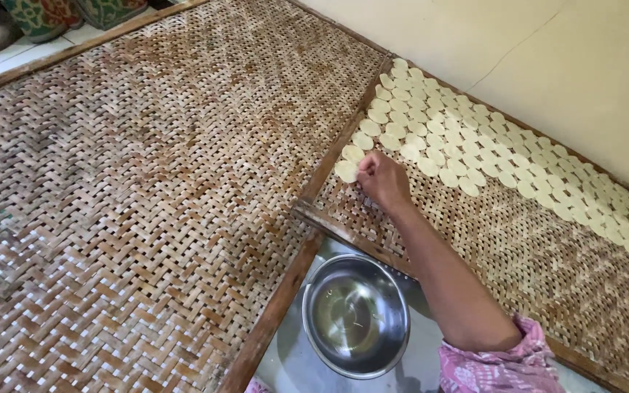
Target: Shaping small circles of dough and placing them on a woven drying rack.
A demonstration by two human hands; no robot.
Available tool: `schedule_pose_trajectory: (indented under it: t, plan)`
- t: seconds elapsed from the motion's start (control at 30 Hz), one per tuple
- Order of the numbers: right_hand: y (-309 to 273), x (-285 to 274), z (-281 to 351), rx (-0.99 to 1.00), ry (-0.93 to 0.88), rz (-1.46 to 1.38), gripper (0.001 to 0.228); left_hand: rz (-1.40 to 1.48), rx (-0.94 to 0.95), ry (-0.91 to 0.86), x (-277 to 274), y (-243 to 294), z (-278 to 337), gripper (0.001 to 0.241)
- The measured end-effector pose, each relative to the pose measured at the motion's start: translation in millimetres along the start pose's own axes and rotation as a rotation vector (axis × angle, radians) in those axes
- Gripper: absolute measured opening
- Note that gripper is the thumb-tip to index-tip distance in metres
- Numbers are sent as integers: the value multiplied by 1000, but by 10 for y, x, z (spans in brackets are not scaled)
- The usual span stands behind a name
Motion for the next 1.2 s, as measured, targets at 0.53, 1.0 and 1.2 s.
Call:
schedule_pose_trajectory:
  t: [0.53,1.0,1.2]
  plan:
    - [1395,-1846,2921,48,-50,-141,16,-1054,-46,470,2106,366,-435,17]
    - [2206,-1028,4404,435,-53,63,24,-1068,-272,622,1915,530,-565,48]
    - [2126,-1010,4345,411,-52,168,21,-1069,-313,598,1918,550,-553,49]
Point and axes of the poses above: each hand's wrist, its own z-axis away from the middle knuckle, its own x-axis out of the palm, y = z × x, the point moved 2 cm from there along -z, towards the middle knuckle, and after that the axes turned 13 degrees about z, right-handed, at the moved point
